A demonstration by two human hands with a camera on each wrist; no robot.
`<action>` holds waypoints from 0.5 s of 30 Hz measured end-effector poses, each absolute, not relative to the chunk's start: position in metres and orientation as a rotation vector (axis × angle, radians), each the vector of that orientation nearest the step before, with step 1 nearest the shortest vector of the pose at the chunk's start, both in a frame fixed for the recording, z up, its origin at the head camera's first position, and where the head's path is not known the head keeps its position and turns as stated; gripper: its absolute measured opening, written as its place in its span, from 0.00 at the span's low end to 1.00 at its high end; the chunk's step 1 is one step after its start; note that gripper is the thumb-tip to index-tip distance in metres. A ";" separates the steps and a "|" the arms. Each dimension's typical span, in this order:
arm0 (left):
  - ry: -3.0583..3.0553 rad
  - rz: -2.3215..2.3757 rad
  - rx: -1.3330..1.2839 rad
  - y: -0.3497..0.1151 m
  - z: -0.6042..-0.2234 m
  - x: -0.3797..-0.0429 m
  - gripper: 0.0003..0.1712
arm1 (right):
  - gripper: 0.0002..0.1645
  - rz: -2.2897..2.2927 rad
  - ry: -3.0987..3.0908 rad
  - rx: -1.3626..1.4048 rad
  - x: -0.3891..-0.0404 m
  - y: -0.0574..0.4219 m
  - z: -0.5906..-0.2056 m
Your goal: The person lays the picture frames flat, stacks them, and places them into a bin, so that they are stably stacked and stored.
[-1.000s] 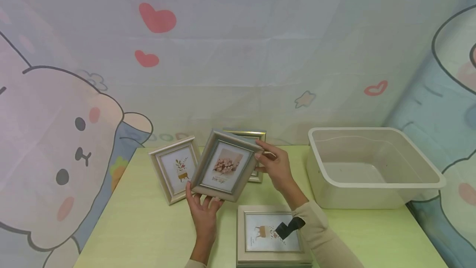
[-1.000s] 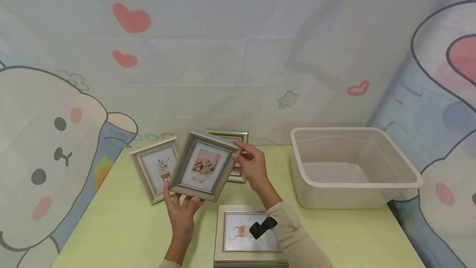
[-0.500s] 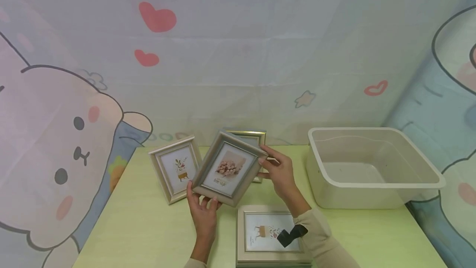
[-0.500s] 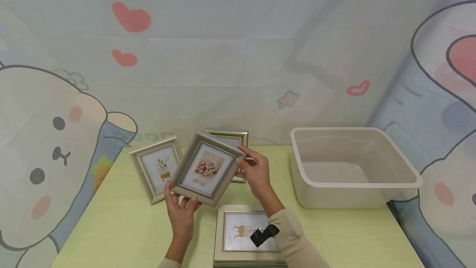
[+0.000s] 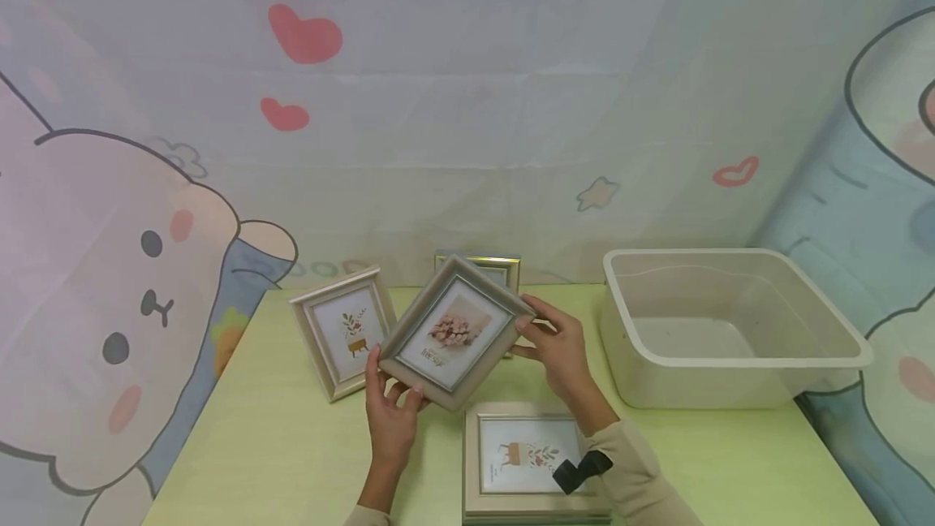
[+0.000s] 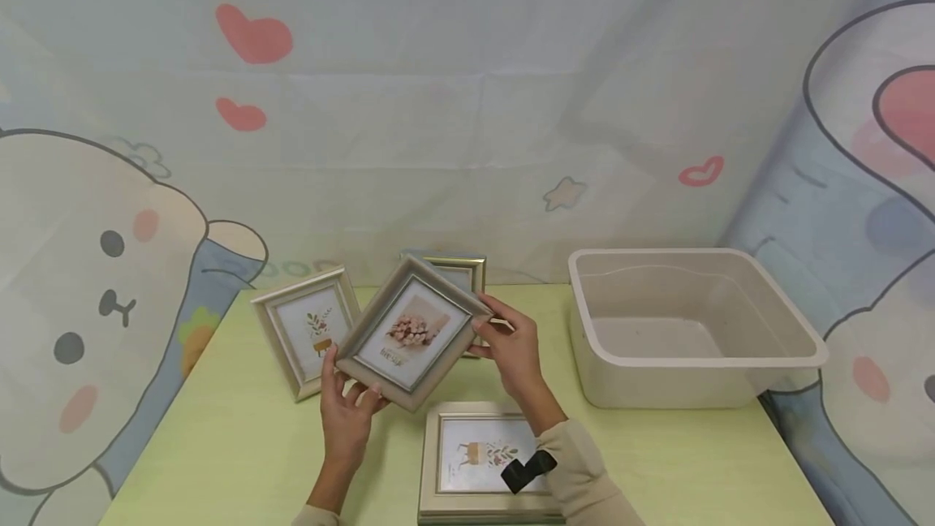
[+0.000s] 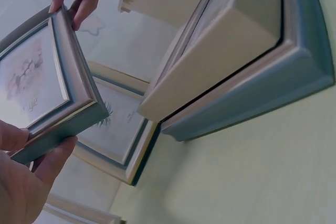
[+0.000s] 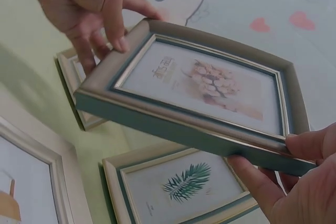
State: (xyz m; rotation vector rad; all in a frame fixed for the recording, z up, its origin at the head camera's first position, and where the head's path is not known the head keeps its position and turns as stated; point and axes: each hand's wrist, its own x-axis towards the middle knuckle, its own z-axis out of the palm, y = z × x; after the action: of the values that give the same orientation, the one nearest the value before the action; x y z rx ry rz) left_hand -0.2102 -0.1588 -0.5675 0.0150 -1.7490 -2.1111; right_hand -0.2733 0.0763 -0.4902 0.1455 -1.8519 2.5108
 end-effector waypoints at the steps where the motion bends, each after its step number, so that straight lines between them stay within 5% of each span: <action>1: -1.761 -2.104 0.002 -0.161 -0.566 -0.210 0.55 | 0.30 2.512 -1.856 0.155 -0.273 0.078 -0.490; 15: -2.007 -1.933 -0.159 -0.189 -0.537 -0.214 0.52 | 0.26 2.198 -2.189 0.244 -0.275 0.091 -0.491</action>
State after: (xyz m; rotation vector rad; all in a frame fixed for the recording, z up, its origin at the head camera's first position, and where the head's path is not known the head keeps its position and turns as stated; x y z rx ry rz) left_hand -0.2140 -0.1895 -0.5371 -0.1591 -2.0069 -1.9328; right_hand -0.2749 0.0912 -0.4913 0.2437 -2.1886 2.1977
